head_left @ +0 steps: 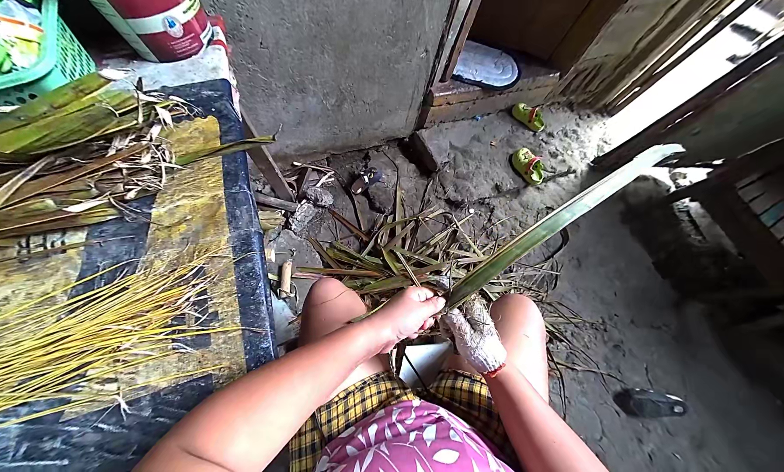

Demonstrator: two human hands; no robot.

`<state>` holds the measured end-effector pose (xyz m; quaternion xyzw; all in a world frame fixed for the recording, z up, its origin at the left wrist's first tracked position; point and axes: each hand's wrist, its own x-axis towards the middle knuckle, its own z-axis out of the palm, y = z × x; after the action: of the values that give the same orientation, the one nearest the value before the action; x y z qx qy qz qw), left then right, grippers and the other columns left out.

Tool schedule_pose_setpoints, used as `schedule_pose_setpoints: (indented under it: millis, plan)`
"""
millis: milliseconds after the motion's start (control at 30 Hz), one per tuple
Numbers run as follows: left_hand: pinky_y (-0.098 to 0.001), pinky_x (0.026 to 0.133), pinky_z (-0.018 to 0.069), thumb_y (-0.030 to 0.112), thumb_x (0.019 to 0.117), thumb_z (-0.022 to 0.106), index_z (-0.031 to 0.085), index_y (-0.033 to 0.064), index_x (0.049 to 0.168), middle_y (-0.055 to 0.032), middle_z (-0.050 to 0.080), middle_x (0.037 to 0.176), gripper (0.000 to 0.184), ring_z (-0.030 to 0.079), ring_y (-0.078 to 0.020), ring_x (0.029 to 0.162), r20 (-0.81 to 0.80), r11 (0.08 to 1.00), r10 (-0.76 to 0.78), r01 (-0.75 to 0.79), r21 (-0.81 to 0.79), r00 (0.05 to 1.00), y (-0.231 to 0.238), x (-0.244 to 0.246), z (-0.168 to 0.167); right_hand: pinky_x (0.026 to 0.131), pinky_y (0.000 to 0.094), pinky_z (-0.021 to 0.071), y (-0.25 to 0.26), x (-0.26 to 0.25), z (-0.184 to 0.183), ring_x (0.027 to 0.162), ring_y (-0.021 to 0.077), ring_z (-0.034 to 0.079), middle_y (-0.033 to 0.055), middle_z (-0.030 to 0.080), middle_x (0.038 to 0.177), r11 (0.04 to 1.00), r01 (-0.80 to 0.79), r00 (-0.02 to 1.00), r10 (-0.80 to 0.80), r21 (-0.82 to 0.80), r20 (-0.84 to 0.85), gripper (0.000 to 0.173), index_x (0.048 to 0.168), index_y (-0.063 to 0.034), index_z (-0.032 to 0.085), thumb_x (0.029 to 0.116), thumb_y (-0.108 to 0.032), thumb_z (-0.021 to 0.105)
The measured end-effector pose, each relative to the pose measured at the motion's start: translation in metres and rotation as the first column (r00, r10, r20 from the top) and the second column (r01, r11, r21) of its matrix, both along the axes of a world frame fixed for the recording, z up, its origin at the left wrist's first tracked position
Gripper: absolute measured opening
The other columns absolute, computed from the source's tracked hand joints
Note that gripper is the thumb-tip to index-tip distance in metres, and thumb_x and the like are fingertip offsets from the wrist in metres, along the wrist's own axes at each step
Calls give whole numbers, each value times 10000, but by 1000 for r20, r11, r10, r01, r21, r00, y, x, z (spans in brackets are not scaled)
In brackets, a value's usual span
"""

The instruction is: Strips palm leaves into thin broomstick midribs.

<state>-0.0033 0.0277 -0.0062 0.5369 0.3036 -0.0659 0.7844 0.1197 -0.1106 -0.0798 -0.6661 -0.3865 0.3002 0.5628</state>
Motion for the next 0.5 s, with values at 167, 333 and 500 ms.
schedule_pose_setpoints:
  millis: [167,333,500]
  plan:
    - [-136,409,267,223,1114,433,528,105,877,84,388,585,281,321,11,431,-11,997,-61,61,-36,998,5,1,-1,820,189,558,0,4,-1,857,-36,641,-6,693,966,998,23,992,-30,55,126,310,1144,81,625,939,-151,609]
    - [-141,420,267,208,1111,437,551,88,919,76,406,617,253,321,4,444,-5,994,-94,94,62,996,11,2,-2,810,212,559,8,6,1,851,-3,648,42,693,947,986,144,972,-158,90,174,284,1111,112,624,914,-91,596]
    - [-273,636,423,243,1107,434,662,26,1026,-19,535,793,325,483,-89,663,-106,830,-225,247,500,969,24,2,-9,665,297,593,22,50,30,712,88,646,56,645,960,871,491,842,-481,-23,-247,411,1436,16,387,1046,-82,472]
